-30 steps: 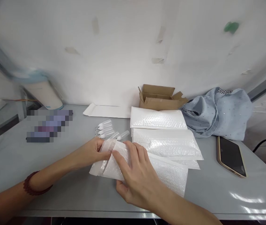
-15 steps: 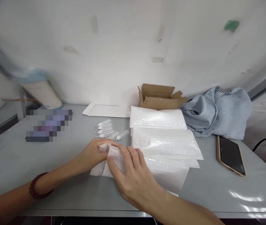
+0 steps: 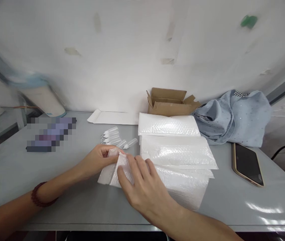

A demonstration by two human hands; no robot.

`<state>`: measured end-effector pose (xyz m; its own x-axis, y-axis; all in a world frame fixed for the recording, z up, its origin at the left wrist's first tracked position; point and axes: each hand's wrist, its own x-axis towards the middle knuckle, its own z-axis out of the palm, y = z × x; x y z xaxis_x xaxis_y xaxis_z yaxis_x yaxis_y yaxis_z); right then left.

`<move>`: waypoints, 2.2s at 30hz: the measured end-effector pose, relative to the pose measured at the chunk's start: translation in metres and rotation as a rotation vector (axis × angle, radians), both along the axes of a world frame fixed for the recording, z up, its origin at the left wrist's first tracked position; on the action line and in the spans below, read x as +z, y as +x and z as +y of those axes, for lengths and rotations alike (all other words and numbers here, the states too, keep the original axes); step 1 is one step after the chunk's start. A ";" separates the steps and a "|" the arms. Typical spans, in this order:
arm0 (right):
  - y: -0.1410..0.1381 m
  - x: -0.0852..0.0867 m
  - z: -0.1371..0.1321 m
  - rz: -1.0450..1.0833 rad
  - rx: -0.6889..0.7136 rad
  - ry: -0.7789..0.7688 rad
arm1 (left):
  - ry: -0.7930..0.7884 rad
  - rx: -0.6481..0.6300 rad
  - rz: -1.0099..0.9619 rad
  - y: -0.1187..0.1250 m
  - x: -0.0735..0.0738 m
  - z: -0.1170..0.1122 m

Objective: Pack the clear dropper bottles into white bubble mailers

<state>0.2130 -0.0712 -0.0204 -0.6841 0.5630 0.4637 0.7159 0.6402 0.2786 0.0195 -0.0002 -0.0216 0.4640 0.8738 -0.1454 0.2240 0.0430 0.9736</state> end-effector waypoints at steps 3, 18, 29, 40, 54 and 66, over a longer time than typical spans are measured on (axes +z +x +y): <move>0.007 0.005 0.003 0.035 -0.046 0.007 | 0.172 0.077 0.061 -0.008 0.000 0.011; 0.015 0.010 0.009 0.241 -0.097 -0.146 | 0.846 0.206 0.427 -0.003 -0.030 0.020; 0.012 0.009 0.008 0.308 -0.118 -0.165 | 0.407 0.472 0.045 -0.036 0.037 0.023; 0.009 0.005 0.008 0.334 -0.119 -0.190 | 0.600 0.150 0.128 -0.013 0.022 -0.005; 0.018 0.011 0.009 0.530 -0.308 -0.193 | 0.932 0.004 0.408 -0.020 -0.009 0.018; 0.015 0.010 0.007 0.486 -0.296 -0.212 | 1.015 -0.120 0.423 -0.010 -0.013 0.014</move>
